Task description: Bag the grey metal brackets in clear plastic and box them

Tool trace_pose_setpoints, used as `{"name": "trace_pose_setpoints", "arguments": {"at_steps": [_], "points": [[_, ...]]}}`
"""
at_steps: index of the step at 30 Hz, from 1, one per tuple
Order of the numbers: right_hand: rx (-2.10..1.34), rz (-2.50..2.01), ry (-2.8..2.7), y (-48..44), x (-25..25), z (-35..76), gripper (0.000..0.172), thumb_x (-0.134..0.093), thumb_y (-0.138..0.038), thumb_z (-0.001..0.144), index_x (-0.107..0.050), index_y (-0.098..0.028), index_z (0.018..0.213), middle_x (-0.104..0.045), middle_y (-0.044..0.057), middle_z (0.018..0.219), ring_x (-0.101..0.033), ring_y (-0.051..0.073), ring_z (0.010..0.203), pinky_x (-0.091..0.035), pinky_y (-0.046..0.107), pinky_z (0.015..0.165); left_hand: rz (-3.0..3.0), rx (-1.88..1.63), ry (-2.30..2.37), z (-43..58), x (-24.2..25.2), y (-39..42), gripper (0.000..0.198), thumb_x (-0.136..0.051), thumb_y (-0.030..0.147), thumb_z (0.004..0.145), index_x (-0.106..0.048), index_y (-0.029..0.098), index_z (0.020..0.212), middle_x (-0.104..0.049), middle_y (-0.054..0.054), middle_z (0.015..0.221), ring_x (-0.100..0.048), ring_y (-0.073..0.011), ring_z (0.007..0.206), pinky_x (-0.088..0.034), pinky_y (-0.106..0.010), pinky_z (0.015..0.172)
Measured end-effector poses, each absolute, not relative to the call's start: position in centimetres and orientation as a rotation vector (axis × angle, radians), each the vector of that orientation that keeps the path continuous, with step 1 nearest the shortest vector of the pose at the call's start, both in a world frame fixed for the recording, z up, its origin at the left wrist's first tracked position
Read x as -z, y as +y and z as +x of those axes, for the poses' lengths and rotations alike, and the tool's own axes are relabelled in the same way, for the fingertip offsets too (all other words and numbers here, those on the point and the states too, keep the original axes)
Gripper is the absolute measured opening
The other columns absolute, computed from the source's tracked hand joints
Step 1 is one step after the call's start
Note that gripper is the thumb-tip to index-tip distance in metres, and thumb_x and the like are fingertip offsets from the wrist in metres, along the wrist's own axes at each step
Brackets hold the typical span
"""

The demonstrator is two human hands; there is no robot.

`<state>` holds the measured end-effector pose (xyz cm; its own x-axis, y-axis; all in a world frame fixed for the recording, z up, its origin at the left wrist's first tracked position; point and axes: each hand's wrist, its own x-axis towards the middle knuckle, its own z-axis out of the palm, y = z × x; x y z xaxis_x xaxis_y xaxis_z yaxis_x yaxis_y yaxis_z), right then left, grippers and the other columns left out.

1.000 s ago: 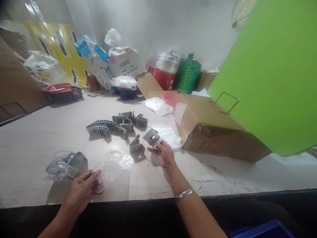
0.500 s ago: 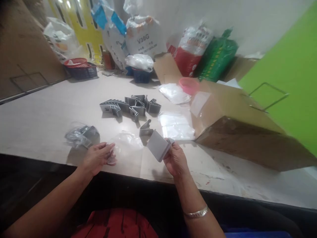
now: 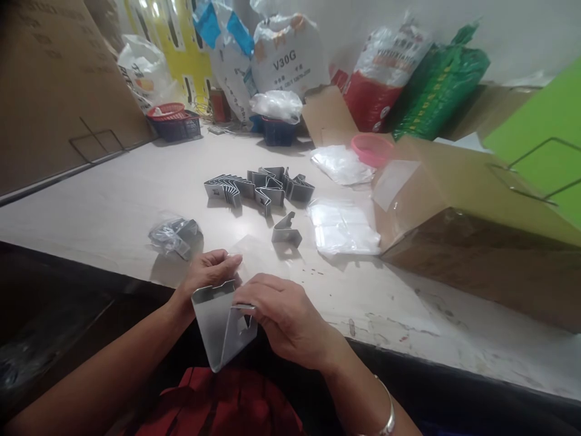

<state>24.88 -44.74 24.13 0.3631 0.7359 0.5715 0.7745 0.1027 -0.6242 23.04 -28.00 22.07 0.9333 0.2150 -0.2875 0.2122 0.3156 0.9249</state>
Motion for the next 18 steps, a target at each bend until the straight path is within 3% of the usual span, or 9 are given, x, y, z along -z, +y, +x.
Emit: {"name": "trace_pose_setpoints", "arguments": {"at_steps": [4, 13, 18], "points": [[0.05, -1.757, -1.363, -45.1, -23.2, 25.2, 0.02, -0.037, -0.009, 0.084, -0.053, -0.017, 0.094, -0.059, 0.006, 0.079, -0.053, 0.013, 0.073, -0.046, 0.025, 0.062, 1.262, -0.045, 0.385, 22.6, -21.9, -27.7, 0.04, -0.072, 0.04, 0.054, -0.043, 0.014, 0.046, -0.044, 0.005, 0.041, -0.041, -0.0041, 0.036, -0.035, -0.016, 0.035], [-0.061, -2.022, -1.312, -45.6, -22.9, 25.0, 0.022, -0.036, -0.005, 0.082, -0.055, -0.017, 0.084, -0.054, 0.003, 0.072, -0.049, 0.01, 0.064, -0.042, 0.021, 0.057, 1.397, 0.016, 0.368, 21.5, -22.1, -26.9, 0.041, -0.064, 0.051, 0.06, -0.056, 0.011, 0.053, -0.057, -0.001, 0.048, -0.053, -0.0122, 0.039, -0.047, -0.025, 0.039], [0.02, -2.025, -1.258, -45.2, -23.0, 24.7, 0.022, -0.035, -0.004, 0.082, -0.054, -0.015, 0.082, -0.054, 0.004, 0.074, -0.05, 0.011, 0.065, -0.043, 0.022, 0.058, 1.484, 0.099, 0.334, 20.3, -22.3, -26.9, 0.045, -0.06, 0.053, 0.064, -0.055, 0.011, 0.05, -0.056, -0.003, 0.045, -0.055, -0.0116, 0.042, -0.046, -0.021, 0.043]]}}
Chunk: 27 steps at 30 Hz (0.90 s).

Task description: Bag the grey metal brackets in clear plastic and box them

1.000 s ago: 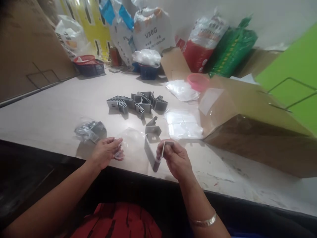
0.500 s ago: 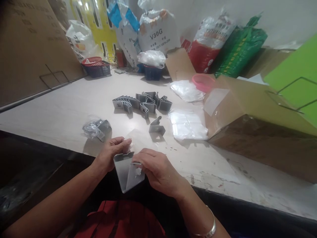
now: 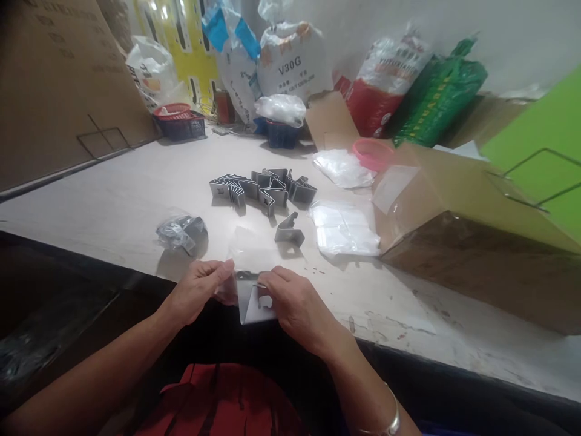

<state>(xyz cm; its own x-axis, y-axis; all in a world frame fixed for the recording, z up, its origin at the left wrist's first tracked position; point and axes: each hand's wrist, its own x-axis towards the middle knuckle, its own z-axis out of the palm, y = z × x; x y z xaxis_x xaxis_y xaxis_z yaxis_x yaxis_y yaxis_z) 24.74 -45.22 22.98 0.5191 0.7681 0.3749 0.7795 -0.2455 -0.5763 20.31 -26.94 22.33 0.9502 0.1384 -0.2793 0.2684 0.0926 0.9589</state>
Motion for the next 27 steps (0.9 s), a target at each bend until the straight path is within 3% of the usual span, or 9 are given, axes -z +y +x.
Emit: {"name": "trace_pose_setpoints", "arguments": {"at_steps": [4, 9, 14, 18, 22, 27], "points": [[0.143, -2.068, -1.239, -44.5, -22.8, 24.6, 0.024, -0.034, -0.003, 0.081, -0.054, -0.015, 0.082, -0.053, 0.004, 0.073, -0.05, 0.012, 0.066, -0.042, 0.022, 0.057, 1.412, 0.186, 0.289, 19.2, -21.6, -27.7, 0.04, -0.065, 0.049, 0.061, -0.057, 0.01, 0.055, -0.056, -0.002, 0.045, -0.052, -0.0099, 0.041, -0.044, -0.02, 0.042], [0.328, -2.136, -1.192, -43.2, -21.9, 24.7, 0.021, -0.035, -0.008, 0.082, -0.055, -0.016, 0.083, -0.051, 0.004, 0.073, -0.048, 0.012, 0.062, -0.043, 0.023, 0.055, 1.171, 0.315, 0.33, 18.3, -20.3, -28.8, 0.036, -0.067, 0.044, 0.061, -0.059, 0.01, 0.065, -0.062, -0.005, 0.056, -0.058, -0.0137, 0.048, -0.049, -0.026, 0.047], [0.435, -2.009, -0.797, -42.8, -20.2, 24.0, 0.027, -0.052, -0.023, 0.079, -0.049, -0.02, 0.105, -0.052, 0.008, 0.104, -0.052, 0.018, 0.094, -0.048, 0.031, 0.072, 1.113, 0.209, 0.432, 18.6, -19.8, -28.1, 0.023, -0.071, 0.025, 0.053, -0.059, 0.01, 0.065, -0.059, -0.002, 0.047, -0.055, -0.0132, 0.041, -0.048, -0.026, 0.044], [0.033, -1.911, -0.353, -42.6, -18.7, 22.9, 0.043, -0.068, -0.039, 0.063, -0.045, -0.02, 0.094, -0.052, 0.0, 0.079, -0.052, 0.013, 0.066, -0.045, 0.025, 0.052, 1.18, 0.149, 0.422, 18.9, -19.7, -27.3, 0.025, -0.071, 0.028, 0.054, -0.06, 0.01, 0.068, -0.061, -0.003, 0.048, -0.056, -0.0133, 0.041, -0.048, -0.025, 0.044], [-0.211, -1.677, -0.292, -42.5, -18.0, 22.8, 0.029, -0.066, -0.035, 0.065, -0.044, -0.019, 0.073, -0.04, -0.007, 0.06, -0.041, 0.006, 0.051, -0.038, 0.02, 0.047, 1.231, 0.138, 0.419, 18.9, -19.8, -27.4, 0.032, -0.071, 0.037, 0.053, -0.06, 0.01, 0.067, -0.062, -0.003, 0.048, -0.057, -0.0136, 0.042, -0.048, -0.025, 0.045], [-0.329, -1.499, -0.218, -42.7, -18.0, 23.0, 0.019, -0.061, -0.029, 0.068, -0.046, -0.018, 0.065, -0.043, -0.007, 0.053, -0.044, 0.007, 0.045, -0.036, 0.021, 0.045, 1.318, 0.071, 0.467, 18.8, -19.5, -27.6, 0.032, -0.071, 0.037, 0.054, -0.059, 0.01, 0.068, -0.061, -0.001, 0.05, -0.056, -0.0116, 0.042, -0.047, -0.022, 0.044]]}}
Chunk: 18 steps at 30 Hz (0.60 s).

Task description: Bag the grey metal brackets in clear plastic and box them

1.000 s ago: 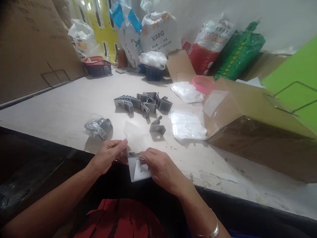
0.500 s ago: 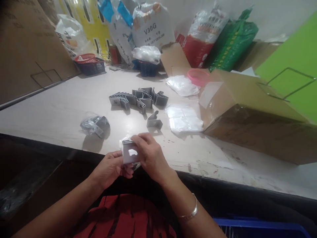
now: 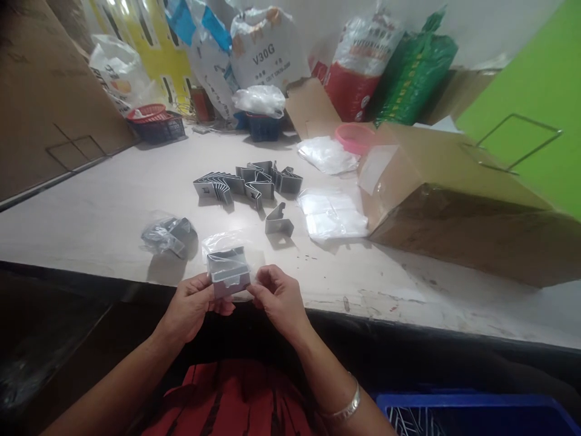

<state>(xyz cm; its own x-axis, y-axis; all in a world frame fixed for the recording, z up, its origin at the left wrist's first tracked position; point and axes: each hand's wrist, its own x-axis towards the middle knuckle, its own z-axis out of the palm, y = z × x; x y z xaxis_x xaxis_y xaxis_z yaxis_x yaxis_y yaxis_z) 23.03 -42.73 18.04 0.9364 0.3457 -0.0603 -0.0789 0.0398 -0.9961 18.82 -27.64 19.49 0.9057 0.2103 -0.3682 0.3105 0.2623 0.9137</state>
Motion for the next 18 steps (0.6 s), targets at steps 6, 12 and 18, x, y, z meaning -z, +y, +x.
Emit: {"name": "trace_pose_setpoints", "arguments": {"at_steps": [6, 12, 18], "points": [[-0.207, -1.42, -0.252, -42.5, -18.7, 22.7, 0.014, -0.061, -0.026, 0.069, -0.05, -0.019, 0.074, -0.045, -0.008, 0.054, -0.041, 0.005, 0.045, -0.035, 0.019, 0.045, 1.587, 0.049, 0.508, 18.9, -18.5, -27.6, 0.025, -0.061, 0.037, 0.064, -0.053, 0.013, 0.066, -0.056, 0.002, 0.047, -0.053, -0.0099, 0.037, -0.045, -0.02, 0.037], [0.04, -1.76, -0.268, -42.5, -18.9, 23.9, 0.014, -0.056, -0.023, 0.069, -0.061, -0.017, 0.081, -0.05, -0.005, 0.054, -0.045, 0.008, 0.049, -0.04, 0.022, 0.05, 1.658, 0.158, 0.449, 19.8, -19.3, -28.0, 0.026, -0.059, 0.037, 0.065, -0.042, 0.017, 0.068, -0.051, 0.006, 0.042, -0.046, -0.0086, 0.03, -0.039, -0.018, 0.029], [0.625, -2.134, -0.516, -42.6, -18.5, 24.2, 0.019, -0.046, -0.016, 0.076, -0.065, -0.017, 0.076, -0.059, 0.003, 0.064, -0.053, 0.012, 0.057, -0.043, 0.025, 0.057, 1.731, 0.067, 0.415, 21.0, -20.1, -27.5, 0.03, -0.055, 0.037, 0.071, -0.036, 0.02, 0.086, -0.052, 0.008, 0.043, -0.049, -0.0117, 0.031, -0.039, -0.02, 0.032]]}}
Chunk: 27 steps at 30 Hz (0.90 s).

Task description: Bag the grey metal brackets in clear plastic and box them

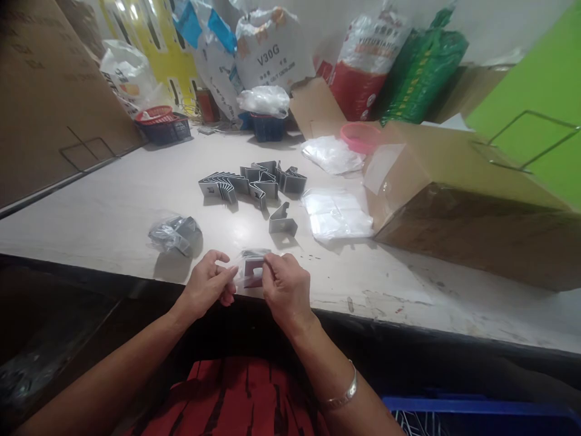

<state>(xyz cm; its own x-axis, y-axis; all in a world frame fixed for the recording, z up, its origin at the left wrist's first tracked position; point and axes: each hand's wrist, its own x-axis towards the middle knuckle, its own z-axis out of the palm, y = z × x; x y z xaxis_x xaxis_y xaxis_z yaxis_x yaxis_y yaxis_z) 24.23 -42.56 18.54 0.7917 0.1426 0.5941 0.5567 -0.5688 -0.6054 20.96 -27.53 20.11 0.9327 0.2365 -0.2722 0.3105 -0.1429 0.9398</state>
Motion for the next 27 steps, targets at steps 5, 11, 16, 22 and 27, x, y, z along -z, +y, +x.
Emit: {"name": "trace_pose_setpoints", "arguments": {"at_steps": [5, 11, 16, 22, 27], "points": [[0.743, -2.368, -0.6, -42.2, -18.3, 23.9, 0.024, -0.042, -0.013, 0.078, -0.065, -0.016, 0.074, -0.052, 0.003, 0.059, -0.047, 0.012, 0.051, -0.037, 0.022, 0.047, 2.113, -0.121, 0.204, 21.4, -19.7, -26.8, 0.013, -0.046, 0.031, 0.077, -0.042, 0.02, 0.085, -0.051, 0.006, 0.043, -0.049, -0.0111, 0.034, -0.037, -0.02, 0.041], [0.529, -2.24, -0.562, -42.0, -18.6, 24.4, 0.024, -0.042, -0.016, 0.075, -0.06, -0.015, 0.092, -0.051, 0.0, 0.06, -0.046, 0.011, 0.049, -0.038, 0.023, 0.048, 2.18, 0.021, -0.003, 21.8, -20.1, -26.1, 0.019, -0.054, 0.033, 0.072, -0.049, 0.02, 0.084, -0.049, 0.007, 0.044, -0.049, -0.012, 0.041, -0.036, -0.022, 0.047], [0.068, -1.969, -0.235, -42.7, -18.8, 25.4, 0.012, -0.052, -0.025, 0.07, -0.055, -0.017, 0.078, -0.043, -0.007, 0.047, -0.041, 0.008, 0.041, -0.038, 0.022, 0.045, 2.364, -0.018, -0.084, 22.6, -20.5, -25.7, 0.008, -0.046, 0.017, 0.071, -0.045, 0.021, 0.063, -0.044, 0.005, 0.044, -0.043, -0.0117, 0.042, -0.03, -0.022, 0.048], [0.187, -1.831, -0.272, -42.9, -18.8, 24.8, 0.006, -0.053, -0.021, 0.072, -0.053, -0.018, 0.067, -0.047, -0.005, 0.054, -0.042, 0.008, 0.047, -0.036, 0.021, 0.047, 2.649, -0.451, -0.043, 22.0, -20.9, -26.8, 0.016, -0.041, 0.02, 0.077, -0.043, 0.02, 0.061, -0.035, 0.004, 0.045, -0.038, -0.0126, 0.041, -0.025, -0.024, 0.048], [0.326, -1.838, -0.542, -42.4, -19.5, 23.6, 0.009, -0.051, -0.018, 0.077, -0.056, -0.019, 0.069, -0.051, -0.002, 0.062, -0.046, 0.009, 0.055, -0.04, 0.023, 0.054, 2.466, -0.444, 0.044, 22.0, -21.0, -26.9, 0.019, -0.04, 0.022, 0.077, -0.037, 0.021, 0.058, -0.033, 0.004, 0.048, -0.034, -0.0104, 0.043, -0.027, -0.022, 0.048]]}}
